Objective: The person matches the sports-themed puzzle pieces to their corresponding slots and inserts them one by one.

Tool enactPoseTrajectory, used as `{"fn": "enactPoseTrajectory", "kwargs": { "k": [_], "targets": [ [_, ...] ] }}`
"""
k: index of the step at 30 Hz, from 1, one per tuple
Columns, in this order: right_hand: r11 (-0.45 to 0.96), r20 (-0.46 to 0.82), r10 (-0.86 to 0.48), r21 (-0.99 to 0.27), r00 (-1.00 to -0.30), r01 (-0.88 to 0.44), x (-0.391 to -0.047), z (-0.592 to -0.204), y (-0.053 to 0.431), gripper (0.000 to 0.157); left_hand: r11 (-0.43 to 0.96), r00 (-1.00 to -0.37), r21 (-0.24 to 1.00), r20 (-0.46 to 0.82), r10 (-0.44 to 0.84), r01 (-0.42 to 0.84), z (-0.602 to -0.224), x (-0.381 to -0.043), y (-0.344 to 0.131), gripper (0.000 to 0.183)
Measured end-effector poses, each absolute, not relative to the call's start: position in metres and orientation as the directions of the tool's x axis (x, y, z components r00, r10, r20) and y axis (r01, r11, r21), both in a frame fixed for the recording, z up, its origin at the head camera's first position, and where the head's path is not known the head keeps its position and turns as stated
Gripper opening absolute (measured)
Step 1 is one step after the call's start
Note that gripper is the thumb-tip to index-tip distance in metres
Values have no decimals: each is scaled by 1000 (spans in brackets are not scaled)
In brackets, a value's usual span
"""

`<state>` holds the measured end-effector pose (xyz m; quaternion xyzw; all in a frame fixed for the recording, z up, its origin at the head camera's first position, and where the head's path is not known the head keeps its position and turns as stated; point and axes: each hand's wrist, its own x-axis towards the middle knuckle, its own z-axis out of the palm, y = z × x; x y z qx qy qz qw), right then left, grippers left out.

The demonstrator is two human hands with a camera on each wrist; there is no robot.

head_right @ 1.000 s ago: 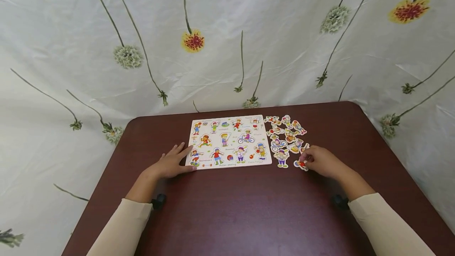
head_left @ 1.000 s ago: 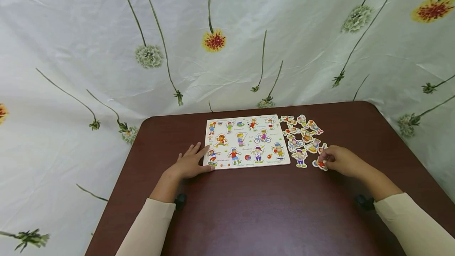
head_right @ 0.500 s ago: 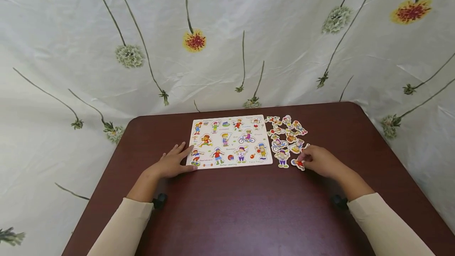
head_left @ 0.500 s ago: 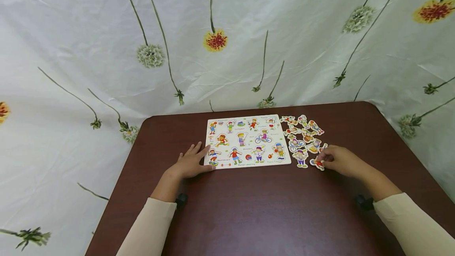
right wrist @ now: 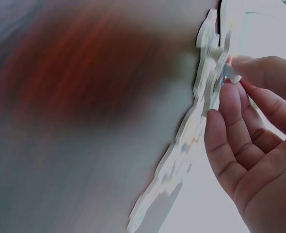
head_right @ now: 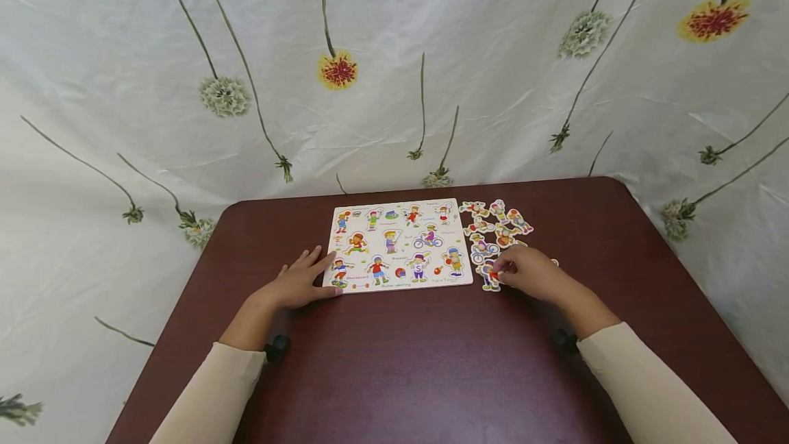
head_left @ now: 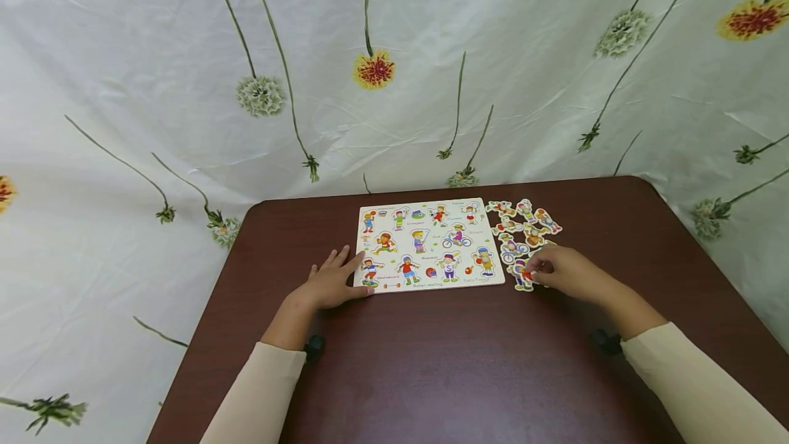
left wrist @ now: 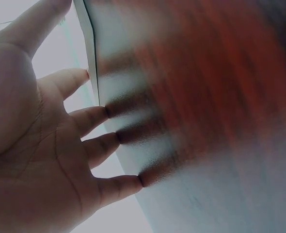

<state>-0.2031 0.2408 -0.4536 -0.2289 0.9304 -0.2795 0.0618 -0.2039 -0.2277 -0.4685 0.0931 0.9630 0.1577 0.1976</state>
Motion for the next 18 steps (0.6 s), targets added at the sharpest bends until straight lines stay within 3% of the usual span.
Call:
{"fn": "enactPoseTrajectory", "kwargs": {
  "k": [18],
  "targets": [
    [661,20,-522,-623,-853,-419,-227,-458,163,6,935,-904,339,-360,230,103,-467,-203,-226,89]
  ]
}}
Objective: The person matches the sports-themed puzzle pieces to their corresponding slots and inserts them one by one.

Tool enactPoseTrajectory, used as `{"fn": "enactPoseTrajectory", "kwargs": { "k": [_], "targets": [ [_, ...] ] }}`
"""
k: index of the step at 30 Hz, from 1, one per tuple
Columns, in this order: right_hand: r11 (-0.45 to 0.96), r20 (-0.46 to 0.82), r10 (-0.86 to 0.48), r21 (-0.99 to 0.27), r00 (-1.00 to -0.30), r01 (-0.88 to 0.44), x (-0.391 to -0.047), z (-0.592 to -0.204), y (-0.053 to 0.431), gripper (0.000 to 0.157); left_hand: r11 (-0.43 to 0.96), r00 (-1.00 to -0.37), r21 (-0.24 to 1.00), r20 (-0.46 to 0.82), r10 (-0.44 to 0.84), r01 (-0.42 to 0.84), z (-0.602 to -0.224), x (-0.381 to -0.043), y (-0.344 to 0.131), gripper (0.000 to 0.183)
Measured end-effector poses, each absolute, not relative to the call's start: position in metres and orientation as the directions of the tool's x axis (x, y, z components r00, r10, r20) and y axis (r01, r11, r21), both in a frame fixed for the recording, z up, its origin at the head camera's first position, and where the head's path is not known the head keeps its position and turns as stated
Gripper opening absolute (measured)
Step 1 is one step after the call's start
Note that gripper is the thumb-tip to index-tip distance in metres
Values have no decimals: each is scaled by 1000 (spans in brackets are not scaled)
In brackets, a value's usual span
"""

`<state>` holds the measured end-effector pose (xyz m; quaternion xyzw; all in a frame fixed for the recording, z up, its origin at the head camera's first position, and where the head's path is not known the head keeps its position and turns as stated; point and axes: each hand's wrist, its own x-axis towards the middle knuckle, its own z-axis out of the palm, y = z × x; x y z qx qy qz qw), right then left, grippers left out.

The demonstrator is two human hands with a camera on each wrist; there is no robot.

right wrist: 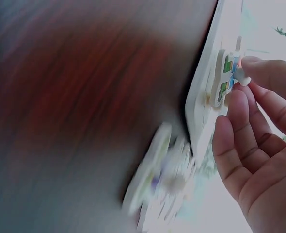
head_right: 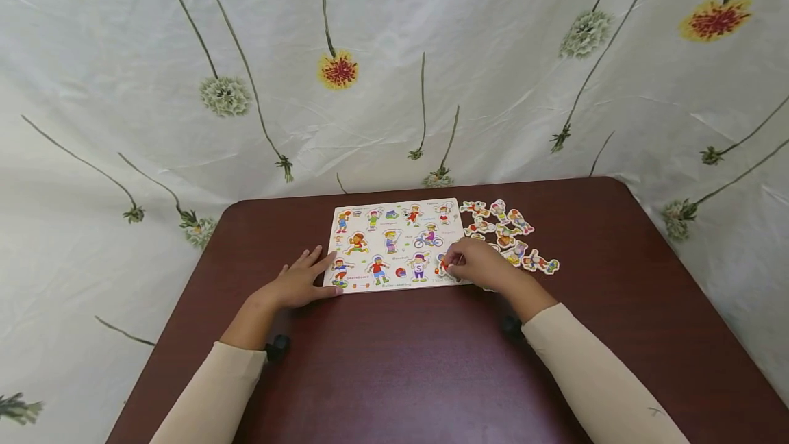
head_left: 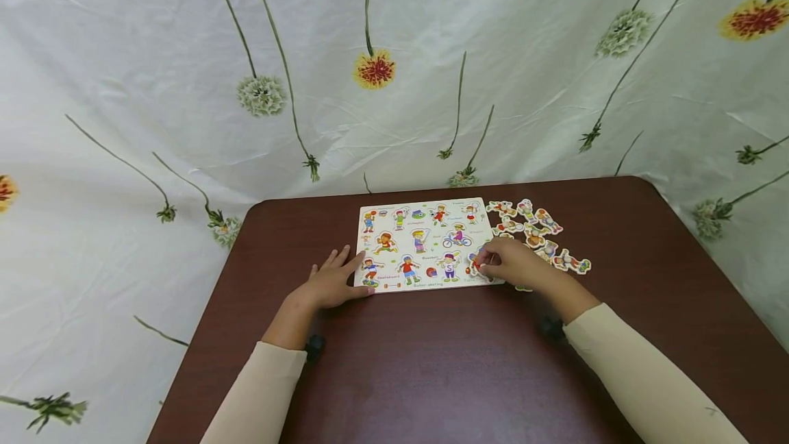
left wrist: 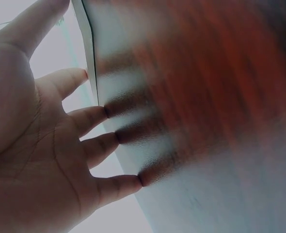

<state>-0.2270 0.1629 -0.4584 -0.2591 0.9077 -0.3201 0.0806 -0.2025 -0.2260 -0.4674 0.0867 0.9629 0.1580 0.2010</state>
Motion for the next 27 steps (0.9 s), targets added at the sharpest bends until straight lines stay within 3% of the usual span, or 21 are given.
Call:
{"fn": "enactPoseTrajectory", "kwargs": {
  "k": [27],
  "targets": [
    [605,-22,-541,-705,-841,-370,-242,-464,43,8,937,-902,335,-366,226,99,-467,-202,-225,89]
  ]
}}
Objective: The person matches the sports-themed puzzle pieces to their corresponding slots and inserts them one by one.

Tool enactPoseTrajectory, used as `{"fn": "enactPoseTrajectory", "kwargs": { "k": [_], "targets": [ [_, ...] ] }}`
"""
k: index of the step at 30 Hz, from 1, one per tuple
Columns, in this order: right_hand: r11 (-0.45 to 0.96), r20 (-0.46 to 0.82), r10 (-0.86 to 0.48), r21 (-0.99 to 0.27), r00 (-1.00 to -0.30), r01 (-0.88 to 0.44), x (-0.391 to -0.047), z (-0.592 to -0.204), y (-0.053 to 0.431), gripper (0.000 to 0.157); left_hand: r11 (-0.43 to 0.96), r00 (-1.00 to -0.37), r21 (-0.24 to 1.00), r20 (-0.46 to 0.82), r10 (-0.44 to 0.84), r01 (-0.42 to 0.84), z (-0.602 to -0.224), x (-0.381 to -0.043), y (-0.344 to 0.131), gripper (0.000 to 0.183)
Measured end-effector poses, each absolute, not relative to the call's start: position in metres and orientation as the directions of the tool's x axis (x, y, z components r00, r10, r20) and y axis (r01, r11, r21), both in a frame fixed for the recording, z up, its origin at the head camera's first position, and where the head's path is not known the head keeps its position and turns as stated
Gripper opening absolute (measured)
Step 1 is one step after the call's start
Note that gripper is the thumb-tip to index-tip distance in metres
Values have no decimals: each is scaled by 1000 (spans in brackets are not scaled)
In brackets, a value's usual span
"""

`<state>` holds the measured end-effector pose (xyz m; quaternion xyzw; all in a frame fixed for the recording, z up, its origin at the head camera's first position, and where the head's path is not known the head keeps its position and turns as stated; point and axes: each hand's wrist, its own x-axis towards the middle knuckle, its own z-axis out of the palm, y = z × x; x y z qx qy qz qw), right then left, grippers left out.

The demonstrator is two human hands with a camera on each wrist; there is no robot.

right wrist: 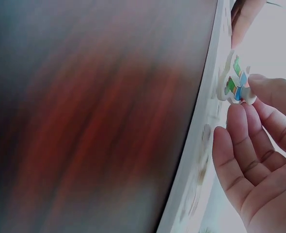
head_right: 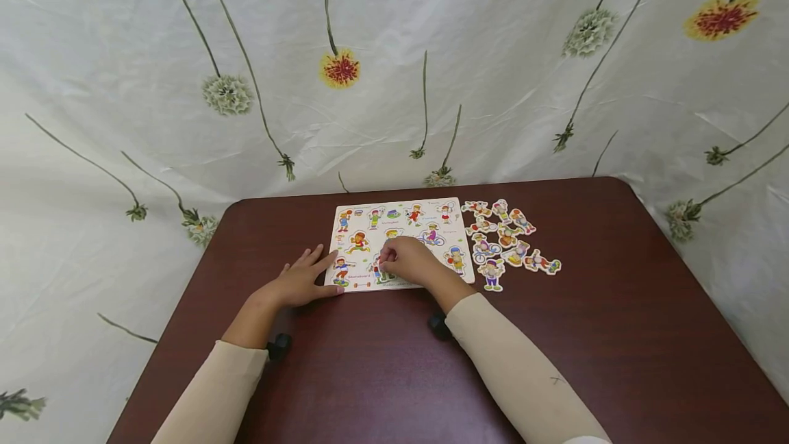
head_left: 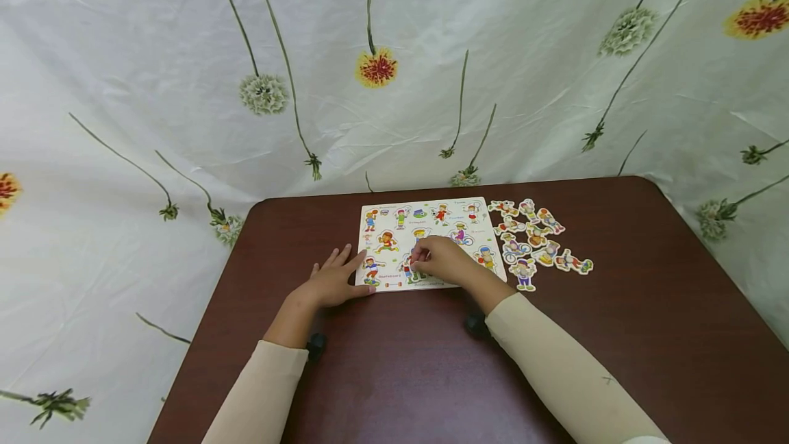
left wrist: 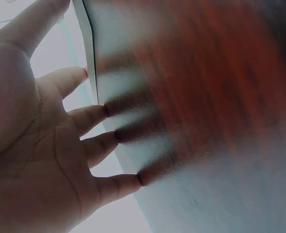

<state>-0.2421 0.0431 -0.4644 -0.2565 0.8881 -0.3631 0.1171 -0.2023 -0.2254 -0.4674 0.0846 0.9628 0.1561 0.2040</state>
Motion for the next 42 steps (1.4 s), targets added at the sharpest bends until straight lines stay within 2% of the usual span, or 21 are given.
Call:
{"fn": "enactPoseTrajectory", "kwargs": {
  "k": [7,20,42],
  "targets": [
    [617,-57,-511,-719,-858,-320,-244,-467,31,9,935,-901,341,-368,231,100,-467,-203,-226,89],
    [699,-140,-475,-660,-869,-276,-244,-471,27,9,934,-904,342,-362,230,100,-467,-203,-226,89],
    [607,-199,-498,-775,-844,-175,-245,-471,37,7,935,-902,337,-363,233,106,-468,-203,-226,89]
  ]
}}
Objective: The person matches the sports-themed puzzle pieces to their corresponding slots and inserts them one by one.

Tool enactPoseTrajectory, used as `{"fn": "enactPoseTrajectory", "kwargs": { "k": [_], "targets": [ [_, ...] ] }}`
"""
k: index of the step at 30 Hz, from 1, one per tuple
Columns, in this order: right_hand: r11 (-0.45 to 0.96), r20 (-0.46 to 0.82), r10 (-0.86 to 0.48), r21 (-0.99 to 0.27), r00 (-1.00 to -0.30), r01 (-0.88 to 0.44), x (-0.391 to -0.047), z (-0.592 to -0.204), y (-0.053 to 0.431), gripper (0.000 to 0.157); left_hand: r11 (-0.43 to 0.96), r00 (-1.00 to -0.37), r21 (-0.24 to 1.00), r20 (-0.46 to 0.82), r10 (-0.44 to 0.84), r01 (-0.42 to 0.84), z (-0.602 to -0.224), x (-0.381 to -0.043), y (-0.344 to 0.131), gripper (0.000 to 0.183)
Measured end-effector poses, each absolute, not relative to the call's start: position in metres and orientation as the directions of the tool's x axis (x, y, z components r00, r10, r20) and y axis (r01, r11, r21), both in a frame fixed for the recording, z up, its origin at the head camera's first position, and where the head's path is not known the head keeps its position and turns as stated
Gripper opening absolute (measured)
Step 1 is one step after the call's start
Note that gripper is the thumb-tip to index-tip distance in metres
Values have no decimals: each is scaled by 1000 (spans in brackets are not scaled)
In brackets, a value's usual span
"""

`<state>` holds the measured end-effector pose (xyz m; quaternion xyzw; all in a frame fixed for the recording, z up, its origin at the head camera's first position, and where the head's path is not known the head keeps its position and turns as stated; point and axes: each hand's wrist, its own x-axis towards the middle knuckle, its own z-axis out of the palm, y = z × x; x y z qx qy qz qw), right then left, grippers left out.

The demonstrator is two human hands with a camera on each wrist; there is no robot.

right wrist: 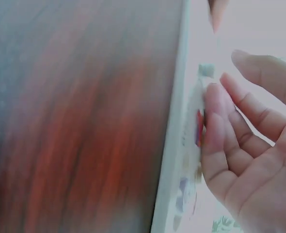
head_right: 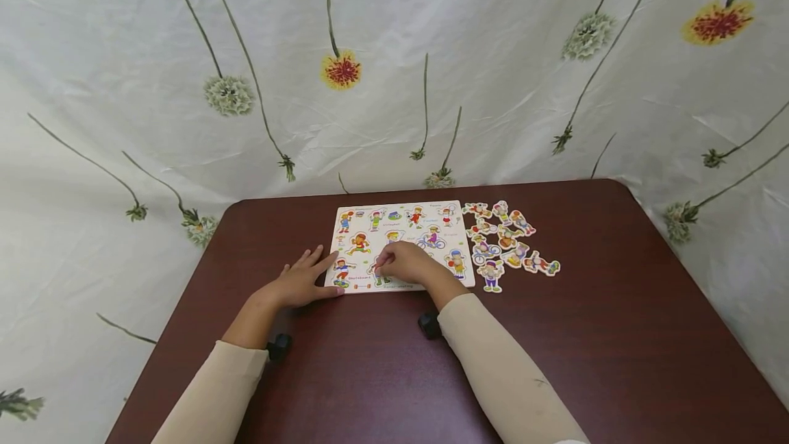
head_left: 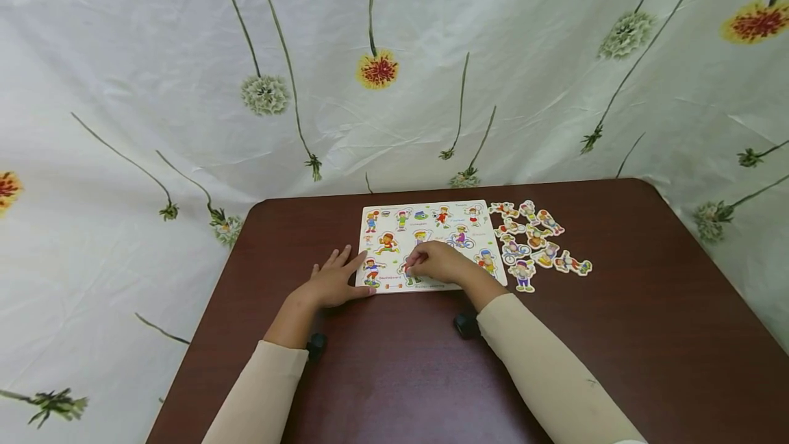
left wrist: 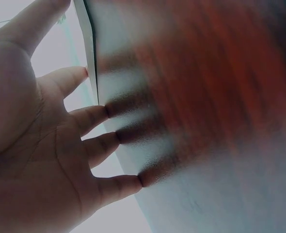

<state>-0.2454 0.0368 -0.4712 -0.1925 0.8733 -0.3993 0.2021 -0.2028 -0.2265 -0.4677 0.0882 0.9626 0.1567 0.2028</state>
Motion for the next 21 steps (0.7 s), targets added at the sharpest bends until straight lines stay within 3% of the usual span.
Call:
{"fn": "enactPoseTrajectory", "kwargs": {
  "k": [5,21],
  "targets": [
    [538,-202,-503,-834,-840,-122,-243,-469,46,13,933,-901,343,-363,238,109,-468,-202,-227,90],
    [458,-117,-353,-887,-928,-62,-231,-459,98,29,929,-898,351,-365,247,113,-467,-202,-227,90]
  ]
}}
